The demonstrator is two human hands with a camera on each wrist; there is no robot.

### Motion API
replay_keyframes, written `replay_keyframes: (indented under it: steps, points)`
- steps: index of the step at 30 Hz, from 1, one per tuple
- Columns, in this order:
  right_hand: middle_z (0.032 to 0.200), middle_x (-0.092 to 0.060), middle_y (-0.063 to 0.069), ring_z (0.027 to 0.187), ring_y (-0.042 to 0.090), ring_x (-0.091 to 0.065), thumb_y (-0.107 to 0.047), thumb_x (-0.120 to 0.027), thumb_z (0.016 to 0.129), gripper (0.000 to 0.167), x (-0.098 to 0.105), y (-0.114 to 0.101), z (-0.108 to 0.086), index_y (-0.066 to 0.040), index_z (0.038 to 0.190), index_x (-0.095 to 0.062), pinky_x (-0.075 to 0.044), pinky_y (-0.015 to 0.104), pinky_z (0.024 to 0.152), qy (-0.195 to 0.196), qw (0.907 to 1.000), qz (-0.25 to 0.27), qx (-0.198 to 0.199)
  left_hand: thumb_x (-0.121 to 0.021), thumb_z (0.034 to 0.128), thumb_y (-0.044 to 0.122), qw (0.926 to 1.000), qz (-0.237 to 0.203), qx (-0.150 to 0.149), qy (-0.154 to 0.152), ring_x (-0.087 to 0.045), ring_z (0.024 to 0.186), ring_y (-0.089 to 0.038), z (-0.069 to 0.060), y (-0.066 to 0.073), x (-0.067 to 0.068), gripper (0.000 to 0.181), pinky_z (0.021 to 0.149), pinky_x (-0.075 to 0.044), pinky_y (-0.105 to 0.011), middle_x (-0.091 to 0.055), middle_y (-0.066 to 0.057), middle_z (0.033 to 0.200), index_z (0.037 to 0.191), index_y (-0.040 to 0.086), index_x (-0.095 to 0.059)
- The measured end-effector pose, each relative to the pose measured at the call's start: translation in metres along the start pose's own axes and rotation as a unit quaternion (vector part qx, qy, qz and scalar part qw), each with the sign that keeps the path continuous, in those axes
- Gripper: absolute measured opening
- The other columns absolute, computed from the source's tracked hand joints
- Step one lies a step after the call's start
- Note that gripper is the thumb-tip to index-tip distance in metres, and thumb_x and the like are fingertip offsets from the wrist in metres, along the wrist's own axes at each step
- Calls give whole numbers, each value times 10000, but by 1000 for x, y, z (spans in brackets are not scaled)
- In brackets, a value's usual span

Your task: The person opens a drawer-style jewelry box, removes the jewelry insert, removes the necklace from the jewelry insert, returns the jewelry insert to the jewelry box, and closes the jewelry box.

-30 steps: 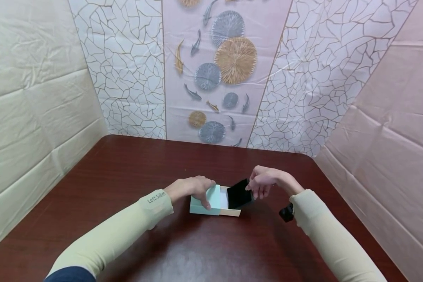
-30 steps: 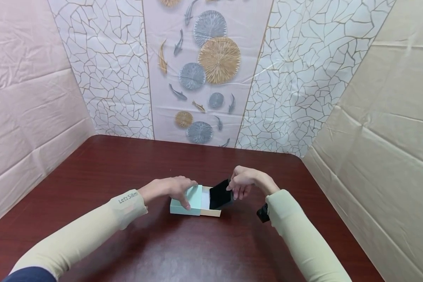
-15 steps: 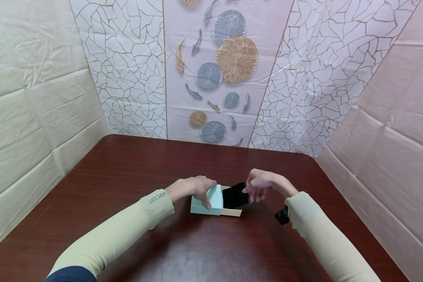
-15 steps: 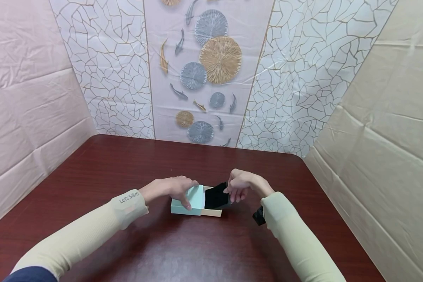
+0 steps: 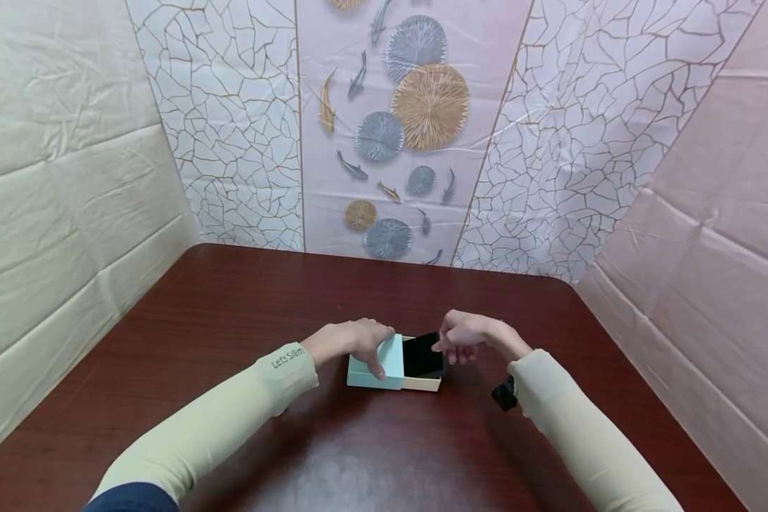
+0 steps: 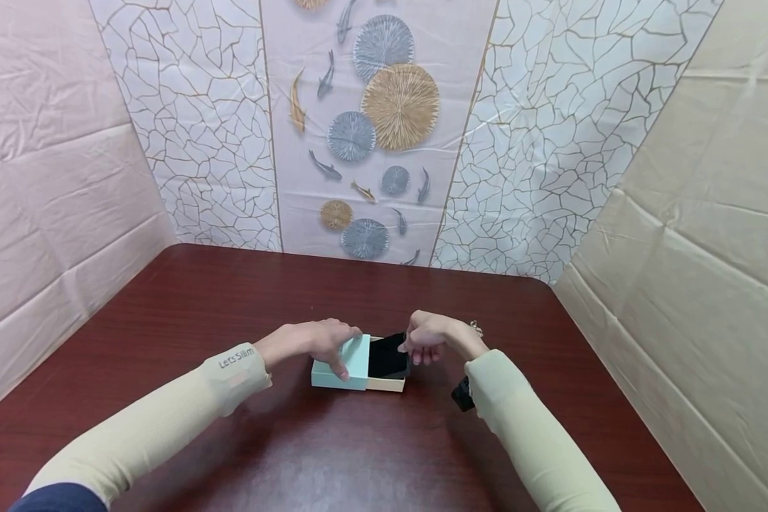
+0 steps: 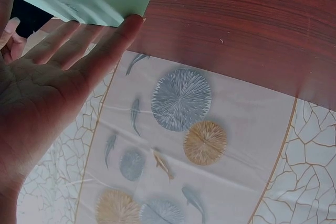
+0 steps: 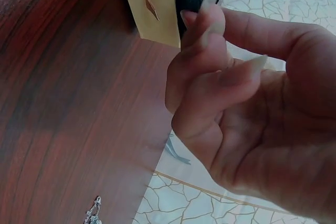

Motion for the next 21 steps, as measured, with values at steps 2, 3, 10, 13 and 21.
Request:
replay_keyframes:
  steps: [2, 3, 10, 13, 21]
  points:
    - [557, -570, 31, 430, 116, -488, -152, -585, 952, 330, -1, -1, 0, 4, 662, -607, -396, 233, 423, 4, 10000, -18, 21, -806, 772, 382, 10000, 12, -11, 4, -518, 1230, -183, 1, 0, 0, 810, 1014, -430, -326, -549, -49, 1378, 1434, 108, -428]
    - [555, -561, 32, 427, 116, -480, -151, -584, 953, 331, -2, -1, 0, 8, 663, -603, -390, 231, 422, 4, 10000, -22, 28, -805, 772, 383, 10000, 12, -13, 2, -516, 1233, -181, 1, 0, 0, 811, 1015, -429, -323, -547, -47, 1382, 1435, 108, -427]
    - [566, -560, 31, 435, 125, -510, -198, -586, 967, 328, -2, -2, 0, 47, 754, -633, -446, 282, 442, 23, 9999, -165, 36, -805, 771, 385, 10000, 13, -23, 11, -527, 1182, -177, 3, 0, -1, 790, 994, -433, -321, -569, -47, 1339, 1416, 109, -444]
    - [592, -562, 42, 437, 142, -518, -215, -616, 951, 285, 1, -7, 0, 15, 784, -599, -477, 338, 462, 80, 9995, -220, 196, -804, 772, 388, 10000, 39, -12, -3, -531, 1175, -177, 2, 0, -1, 783, 989, -435, -320, -575, -46, 1328, 1412, 109, -448]
    - [648, -552, 53, 483, 192, -448, -174, -751, 839, 308, -7, -16, 3, -1, 979, -538, -368, 273, 450, -169, 9985, -323, 407, -795, 782, 390, 10000, 31, 41, -59, -507, 1248, -192, 2, 0, -2, 814, 1028, -421, -329, -541, -51, 1386, 1445, 114, -413]
Point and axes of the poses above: each hand's wrist, its own z-axis towards the middle knuckle, its own x-axis out of the back of the hand, y = z × x, the point moved 8 cm from there along z, towards the middle knuckle
